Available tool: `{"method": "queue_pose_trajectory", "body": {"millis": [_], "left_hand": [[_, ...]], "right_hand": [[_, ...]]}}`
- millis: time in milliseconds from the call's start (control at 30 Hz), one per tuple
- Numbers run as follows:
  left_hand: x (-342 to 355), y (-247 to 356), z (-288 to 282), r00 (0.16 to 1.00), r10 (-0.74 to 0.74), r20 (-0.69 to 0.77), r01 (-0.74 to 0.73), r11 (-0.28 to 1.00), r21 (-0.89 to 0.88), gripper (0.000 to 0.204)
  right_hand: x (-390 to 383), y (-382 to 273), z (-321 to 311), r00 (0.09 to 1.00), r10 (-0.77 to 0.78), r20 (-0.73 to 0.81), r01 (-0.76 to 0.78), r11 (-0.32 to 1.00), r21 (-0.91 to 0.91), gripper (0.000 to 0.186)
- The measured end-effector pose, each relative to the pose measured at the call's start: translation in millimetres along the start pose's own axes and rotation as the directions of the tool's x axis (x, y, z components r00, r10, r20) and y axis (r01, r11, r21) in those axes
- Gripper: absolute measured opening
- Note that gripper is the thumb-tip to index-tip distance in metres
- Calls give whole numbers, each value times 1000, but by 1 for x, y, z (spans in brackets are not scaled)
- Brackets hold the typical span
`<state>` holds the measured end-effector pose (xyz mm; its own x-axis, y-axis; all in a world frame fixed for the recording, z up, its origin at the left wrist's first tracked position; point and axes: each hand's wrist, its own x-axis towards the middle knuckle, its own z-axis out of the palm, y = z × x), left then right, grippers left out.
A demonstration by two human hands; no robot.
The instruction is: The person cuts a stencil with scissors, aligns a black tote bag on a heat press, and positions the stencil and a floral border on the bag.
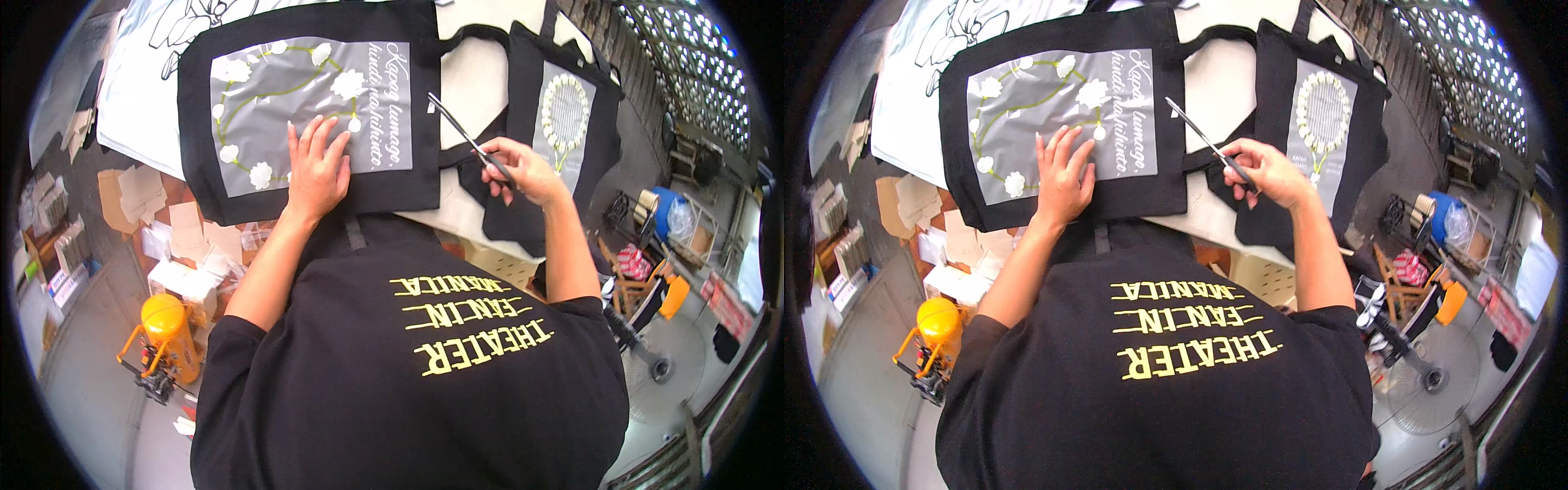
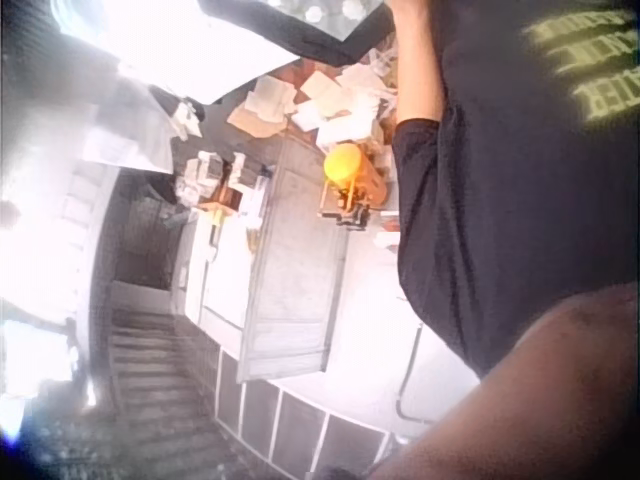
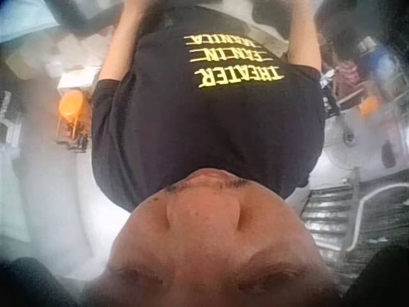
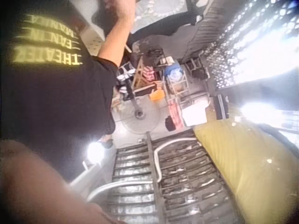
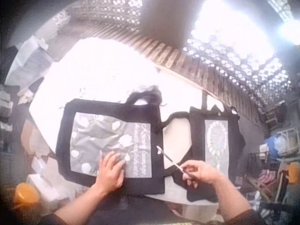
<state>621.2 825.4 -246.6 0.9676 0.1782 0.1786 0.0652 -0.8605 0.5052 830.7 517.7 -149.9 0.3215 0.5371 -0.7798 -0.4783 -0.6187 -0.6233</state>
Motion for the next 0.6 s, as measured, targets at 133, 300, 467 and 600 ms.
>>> {"method": "queue_pose_trajectory", "body": {"millis": [133, 300, 467, 600], "left_hand": [[-14, -9, -10, 986, 136, 95, -135, 991, -22, 48], [-21, -22, -3, 965, 226, 132, -228, 974, -4, 52], [-27, -31, 8, 947, 317, 54, -319, 948, 20, 51], [-27, -32, 8, 938, 344, 45, -345, 938, 20, 48]], "right_hand": [[-12, 81, 99, 1000, 25, -19, -16, 939, 343, 39], [-8, 163, 206, 1000, -28, -6, 27, 846, 532, 43], [8, 154, 263, 975, -49, -219, 168, 806, 567, 41], [27, 149, 285, 932, -91, -352, 294, 758, 582, 43]]}}
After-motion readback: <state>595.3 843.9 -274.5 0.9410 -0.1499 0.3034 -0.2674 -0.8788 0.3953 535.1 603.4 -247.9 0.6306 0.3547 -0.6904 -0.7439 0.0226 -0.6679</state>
